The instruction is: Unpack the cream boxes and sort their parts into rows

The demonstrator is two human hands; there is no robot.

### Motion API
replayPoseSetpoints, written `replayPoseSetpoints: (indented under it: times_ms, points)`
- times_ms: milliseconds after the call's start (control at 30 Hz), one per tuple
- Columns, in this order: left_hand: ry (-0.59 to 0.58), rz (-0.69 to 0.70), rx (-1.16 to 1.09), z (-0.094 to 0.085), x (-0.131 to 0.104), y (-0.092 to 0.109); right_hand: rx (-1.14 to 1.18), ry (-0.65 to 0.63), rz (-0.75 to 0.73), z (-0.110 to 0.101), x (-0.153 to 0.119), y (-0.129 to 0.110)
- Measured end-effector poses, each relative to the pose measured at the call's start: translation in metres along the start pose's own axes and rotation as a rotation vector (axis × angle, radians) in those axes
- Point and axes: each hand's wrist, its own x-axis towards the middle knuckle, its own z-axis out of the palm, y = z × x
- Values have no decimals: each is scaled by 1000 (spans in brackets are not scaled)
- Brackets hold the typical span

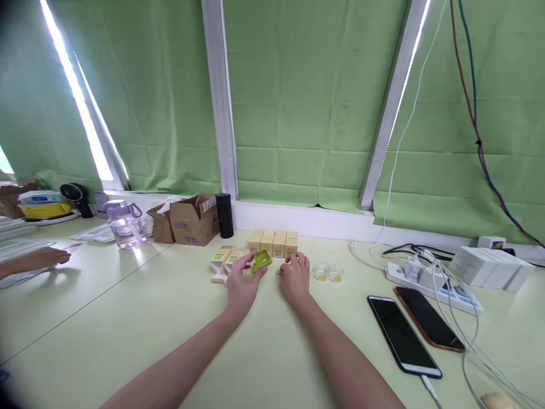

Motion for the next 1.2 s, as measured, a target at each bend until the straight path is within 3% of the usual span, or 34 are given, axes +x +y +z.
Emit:
replayPoseSetpoints:
  times_ms: [333, 500, 900, 1033, 1200]
  points:
    - [-11, -21, 1, -1, 0, 3, 9, -27, -23, -9, -1, -8]
    - [-16, -41, 13, 1, 0, 4, -24, -93, -43, -4, 2, -8]
    - [-17, -44, 9, 2, -1, 3, -25, -117, -29, 2, 7, -8]
    - [-33, -59, -2, 2, -1, 2, -12, -101, -16, -6, 3, -10]
    - [-47, -101, -28, 1, -3, 6, 74, -131, 19, -33, -17, -18]
